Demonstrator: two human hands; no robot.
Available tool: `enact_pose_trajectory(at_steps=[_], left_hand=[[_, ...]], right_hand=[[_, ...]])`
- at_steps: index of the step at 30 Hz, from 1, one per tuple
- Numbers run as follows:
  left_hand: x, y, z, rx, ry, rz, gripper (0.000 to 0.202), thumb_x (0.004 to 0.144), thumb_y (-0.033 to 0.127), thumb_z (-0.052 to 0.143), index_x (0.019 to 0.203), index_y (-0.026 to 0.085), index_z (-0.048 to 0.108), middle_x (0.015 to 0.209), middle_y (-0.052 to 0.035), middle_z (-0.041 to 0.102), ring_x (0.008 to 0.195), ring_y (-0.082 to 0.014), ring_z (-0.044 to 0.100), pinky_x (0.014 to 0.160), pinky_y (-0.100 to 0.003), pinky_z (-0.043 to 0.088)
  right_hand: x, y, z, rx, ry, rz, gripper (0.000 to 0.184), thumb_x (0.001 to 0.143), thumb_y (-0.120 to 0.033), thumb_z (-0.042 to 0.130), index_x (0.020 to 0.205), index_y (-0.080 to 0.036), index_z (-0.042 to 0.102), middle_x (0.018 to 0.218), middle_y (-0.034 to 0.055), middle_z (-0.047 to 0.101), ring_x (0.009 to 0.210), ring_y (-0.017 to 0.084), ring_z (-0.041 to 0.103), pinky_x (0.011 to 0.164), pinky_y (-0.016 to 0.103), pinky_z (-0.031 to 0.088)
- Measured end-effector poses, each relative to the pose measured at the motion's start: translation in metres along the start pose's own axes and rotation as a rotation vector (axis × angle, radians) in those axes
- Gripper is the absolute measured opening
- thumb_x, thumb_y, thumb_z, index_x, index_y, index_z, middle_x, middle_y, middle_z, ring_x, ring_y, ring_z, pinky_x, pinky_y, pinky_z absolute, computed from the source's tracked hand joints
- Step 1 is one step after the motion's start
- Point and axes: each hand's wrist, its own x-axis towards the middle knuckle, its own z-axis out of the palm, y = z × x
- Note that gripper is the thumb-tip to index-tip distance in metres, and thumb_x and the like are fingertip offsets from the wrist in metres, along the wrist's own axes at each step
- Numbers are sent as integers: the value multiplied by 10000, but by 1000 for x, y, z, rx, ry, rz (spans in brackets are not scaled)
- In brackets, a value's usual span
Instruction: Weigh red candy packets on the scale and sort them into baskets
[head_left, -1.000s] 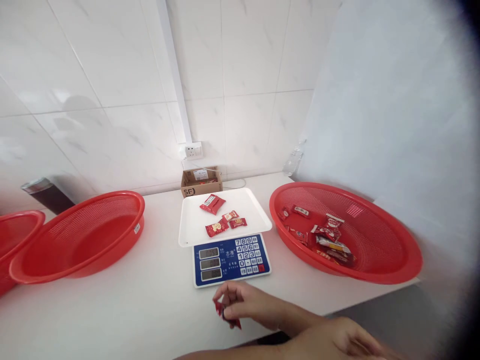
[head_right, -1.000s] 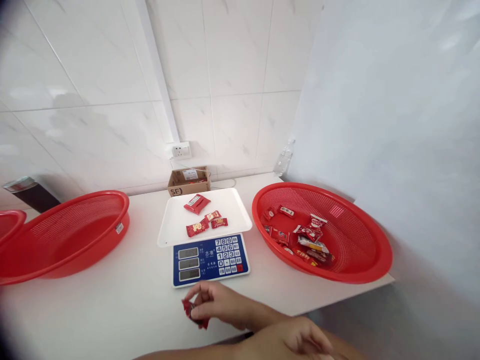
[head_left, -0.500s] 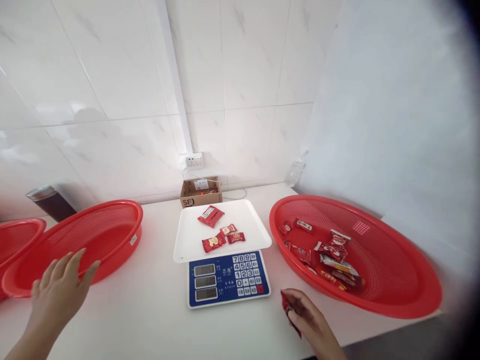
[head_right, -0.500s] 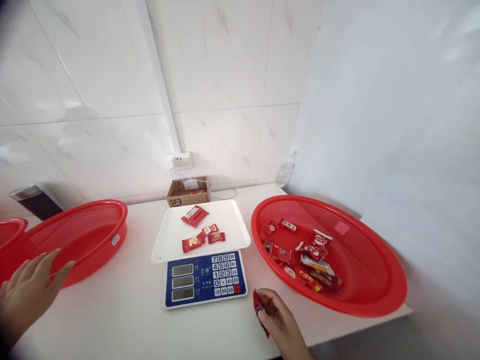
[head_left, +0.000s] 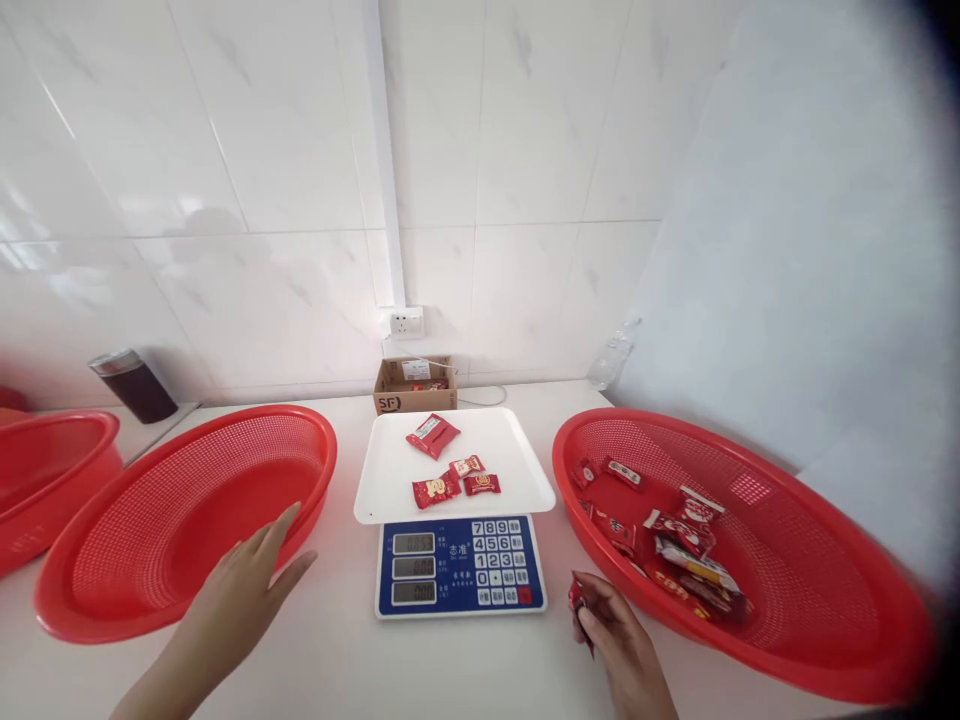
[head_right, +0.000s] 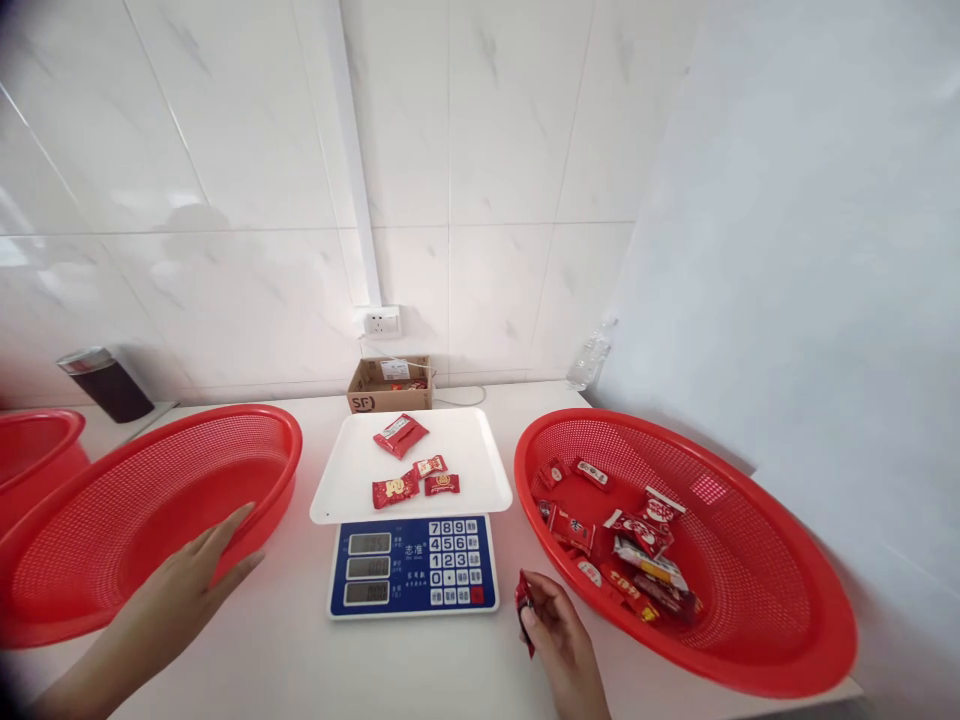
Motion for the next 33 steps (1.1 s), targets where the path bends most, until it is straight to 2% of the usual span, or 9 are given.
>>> enact_pose_trajectory(at_steps=[2,6,9,13,17,22,26,29,33], left_hand=[[6,28,-6,-100,-1,16,555,851,490,313,1344,235,325,1355,-69,423,1246,-245,376,972,-413,376],[32,85,-15,-224,-97,276,447,875,459,303,1240,248,448,1342,-43,437,1251,-211,366,1017,-366,330],[57,120,-9,-230,-211,417,330,872,370,341,1126,244,510,1225,-45,526,1118,-196,487,921,-323,406],[80,146,4,-162,-252,443,184,810,309,442,925,207,542,966,-58,596,903,-205,557,763,-304,440],[81,142,-1,-145,-204,432,182,787,245,437,954,206,499,984,-58,559,833,-187,556,681,-278,424],[69,84,-38,65,4,161,270,796,149,319,994,192,498,1059,-90,509,850,-203,554,643,-292,426],[65,55,-55,265,122,85,307,803,267,402,1057,154,533,1231,-154,452,1122,-331,431,869,-466,385],[76,77,-44,83,87,239,385,835,413,391,1128,193,511,1326,-102,414,1222,-287,357,983,-445,321],[108,131,-11,-105,-91,376,441,845,444,371,1227,229,421,1284,-73,472,1188,-225,414,940,-351,382]], right_hand=[[-1,-1,1,-15,2,-1,372,658,-432,688,973,-241,636,849,60,653,662,187,575,574,305,477],[-2,-5,5,-18,22,-11,380,657,-456,684,965,-239,632,845,61,654,662,187,573,553,291,469],[-2,-7,4,-8,-8,-9,387,675,-455,676,988,-233,617,808,48,634,631,173,553,534,282,459],[-2,-6,2,15,-17,-18,376,686,-453,670,988,-236,612,799,39,615,626,165,538,538,283,455],[-3,-6,0,27,-16,2,373,679,-464,673,977,-245,618,807,41,619,636,170,543,544,287,458],[-3,-8,1,20,-32,29,390,669,-477,677,975,-242,620,824,52,626,648,176,551,552,288,466],[-3,-6,5,29,-10,15,385,679,-474,670,974,-232,614,826,53,626,668,175,552,556,274,461],[-2,-4,6,38,3,5,404,676,-478,670,978,-217,606,802,47,622,631,161,542,522,259,447],[0,-2,3,35,-7,7,444,649,-494,685,975,-200,615,782,44,626,586,145,532,504,254,446]])
